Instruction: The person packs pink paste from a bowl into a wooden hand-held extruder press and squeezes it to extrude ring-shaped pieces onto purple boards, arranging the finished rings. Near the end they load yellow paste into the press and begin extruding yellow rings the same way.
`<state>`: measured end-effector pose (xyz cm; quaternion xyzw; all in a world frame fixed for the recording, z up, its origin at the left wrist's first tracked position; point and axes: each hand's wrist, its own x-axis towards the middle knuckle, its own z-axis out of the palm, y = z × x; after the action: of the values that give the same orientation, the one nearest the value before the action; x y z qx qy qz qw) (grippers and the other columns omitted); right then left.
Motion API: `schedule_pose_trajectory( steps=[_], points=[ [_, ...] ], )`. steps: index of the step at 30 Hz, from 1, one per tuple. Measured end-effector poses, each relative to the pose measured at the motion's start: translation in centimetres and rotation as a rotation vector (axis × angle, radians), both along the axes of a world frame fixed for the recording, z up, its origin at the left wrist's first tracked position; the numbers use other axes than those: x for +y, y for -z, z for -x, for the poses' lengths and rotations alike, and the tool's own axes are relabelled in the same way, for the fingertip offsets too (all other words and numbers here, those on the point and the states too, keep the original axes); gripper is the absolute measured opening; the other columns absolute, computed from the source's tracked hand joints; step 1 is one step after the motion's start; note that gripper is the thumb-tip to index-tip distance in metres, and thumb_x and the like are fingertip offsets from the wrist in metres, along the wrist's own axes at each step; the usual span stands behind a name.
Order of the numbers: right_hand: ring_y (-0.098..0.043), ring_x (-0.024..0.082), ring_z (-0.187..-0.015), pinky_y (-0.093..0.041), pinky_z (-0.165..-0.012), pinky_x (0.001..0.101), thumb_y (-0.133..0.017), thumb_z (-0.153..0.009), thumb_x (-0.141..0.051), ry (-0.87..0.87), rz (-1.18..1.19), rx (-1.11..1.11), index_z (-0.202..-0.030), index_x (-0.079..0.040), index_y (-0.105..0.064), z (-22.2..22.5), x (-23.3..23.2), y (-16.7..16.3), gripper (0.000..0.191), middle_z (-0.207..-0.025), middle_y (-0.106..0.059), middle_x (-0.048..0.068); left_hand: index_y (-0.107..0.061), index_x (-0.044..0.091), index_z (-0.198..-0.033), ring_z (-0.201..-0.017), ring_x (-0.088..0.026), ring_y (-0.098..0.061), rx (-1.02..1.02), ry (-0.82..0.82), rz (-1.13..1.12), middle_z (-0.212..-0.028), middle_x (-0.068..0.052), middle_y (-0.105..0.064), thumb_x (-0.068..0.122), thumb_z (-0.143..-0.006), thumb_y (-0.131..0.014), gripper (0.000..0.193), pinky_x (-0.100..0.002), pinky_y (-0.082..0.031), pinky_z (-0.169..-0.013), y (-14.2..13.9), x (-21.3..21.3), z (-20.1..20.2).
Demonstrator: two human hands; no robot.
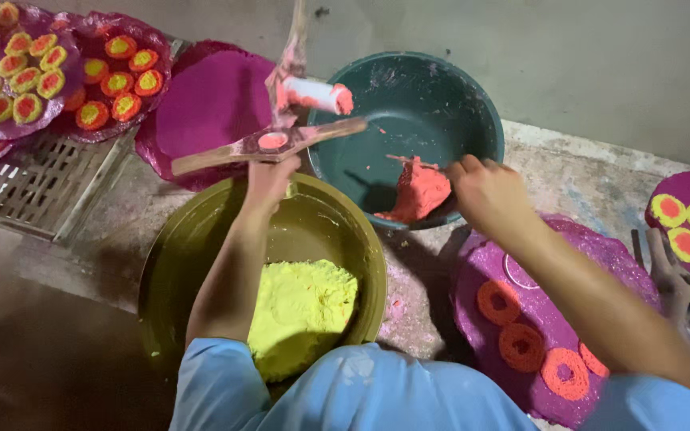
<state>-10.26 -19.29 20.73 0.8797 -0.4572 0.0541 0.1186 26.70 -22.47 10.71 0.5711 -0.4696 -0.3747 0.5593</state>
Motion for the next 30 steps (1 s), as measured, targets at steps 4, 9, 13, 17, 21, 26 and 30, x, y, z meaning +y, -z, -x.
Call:
schedule_pose_trajectory(
  steps=[4,9,13,17,21,26,30],
  points=[
    [-0.067,0.037,-0.105,-0.053,-0.089,0.0481,-0.049,-0.106,-0.018,-0.143,-0.254,-0.457,-0.131,-0.003,-0.057,-0.9,-2.6,1.9,0.03,-0.118,-0.064,0.019,-0.066,0.006,-0.105,-0.08,-0.015,-0.065,0.529,0.241,-0.09,-0.092,-0.004,-0.067,-0.003,-0.073,-0.069,0.033,-0.029,-0.053,-0.065,2.6,2.3,4.1],
    [-0.063,0.023,-0.127,-0.053,-0.107,0.0418,-0.051,-0.095,-0.053,-0.503,-0.905,-2.153,-0.145,-0.03,-0.036,-2.0,3.5,2.2,0.057,-0.136,-0.063,0.007,-0.069,-0.001,-0.117,-0.078,-0.017,-0.061,0.929,1.032,-0.387,-0.096,-0.011,-0.067,0.008,-0.082,-0.066,0.037,-0.027,-0.049,-0.063,3.6,9.8,13.5],
    [-0.064,0.028,-0.099,-0.048,-0.079,0.035,-0.054,-0.113,-0.047,-0.668,-0.86,-2.153,-0.134,0.007,-0.048,0.6,8.7,2.0,0.057,-0.11,-0.063,0.019,-0.06,0.012,-0.124,-0.104,-0.014,-0.066,0.573,0.974,-0.283,-0.115,-0.006,-0.067,0.003,-0.073,-0.075,0.054,-0.032,-0.057,-0.086,1.8,13.2,17.1],
    [-0.064,0.029,-0.093,-0.05,-0.071,0.0375,-0.059,-0.11,-0.037,-0.348,-0.424,-1.757,-0.13,-0.003,-0.046,5.9,13.2,0.7,0.042,-0.114,-0.062,0.02,-0.056,0.007,-0.129,-0.109,-0.015,-0.065,-0.065,0.95,0.124,-0.119,-0.007,-0.066,0.004,-0.077,-0.076,0.056,-0.033,-0.055,-0.09,-0.6,14.5,16.7],
    [-0.07,0.04,-0.096,-0.06,-0.078,0.0482,-0.054,-0.096,-0.01,-0.522,0.131,-0.956,-0.136,-0.002,-0.037,8.0,17.1,-0.6,0.044,-0.118,-0.064,0.029,-0.054,0.006,-0.134,-0.114,-0.014,-0.063,0.242,1.061,-0.065,-0.124,-0.007,-0.065,0.004,-0.079,-0.075,0.058,-0.031,-0.054,-0.094,-1.9,17.1,17.1],
    [-0.072,0.041,-0.096,-0.059,-0.078,0.0466,-0.067,-0.086,-0.015,-0.6,0.212,-0.854,-0.132,-0.012,-0.052,7.6,21.7,-0.1,0.048,-0.116,-0.066,0.023,-0.052,0.004,-0.14,-0.121,-0.012,-0.062,1.003,1.232,-0.505,-0.13,-0.007,-0.064,0.004,-0.083,-0.072,0.061,-0.03,-0.052,-0.098,-1.8,21.1,20.9],
    [-0.061,0.04,-0.123,-0.051,-0.102,0.0496,-0.068,-0.095,-0.025,-0.354,0.074,-0.91,-0.14,-0.007,-0.046,9.9,23.4,2.0,0.053,-0.135,-0.059,0.023,-0.05,0.003,-0.145,-0.127,-0.011,-0.061,0.876,1.234,-0.617,-0.135,-0.006,-0.064,0.003,-0.085,-0.07,0.063,-0.028,-0.051,-0.102,-1.9,21.0,24.2]
  ],
)
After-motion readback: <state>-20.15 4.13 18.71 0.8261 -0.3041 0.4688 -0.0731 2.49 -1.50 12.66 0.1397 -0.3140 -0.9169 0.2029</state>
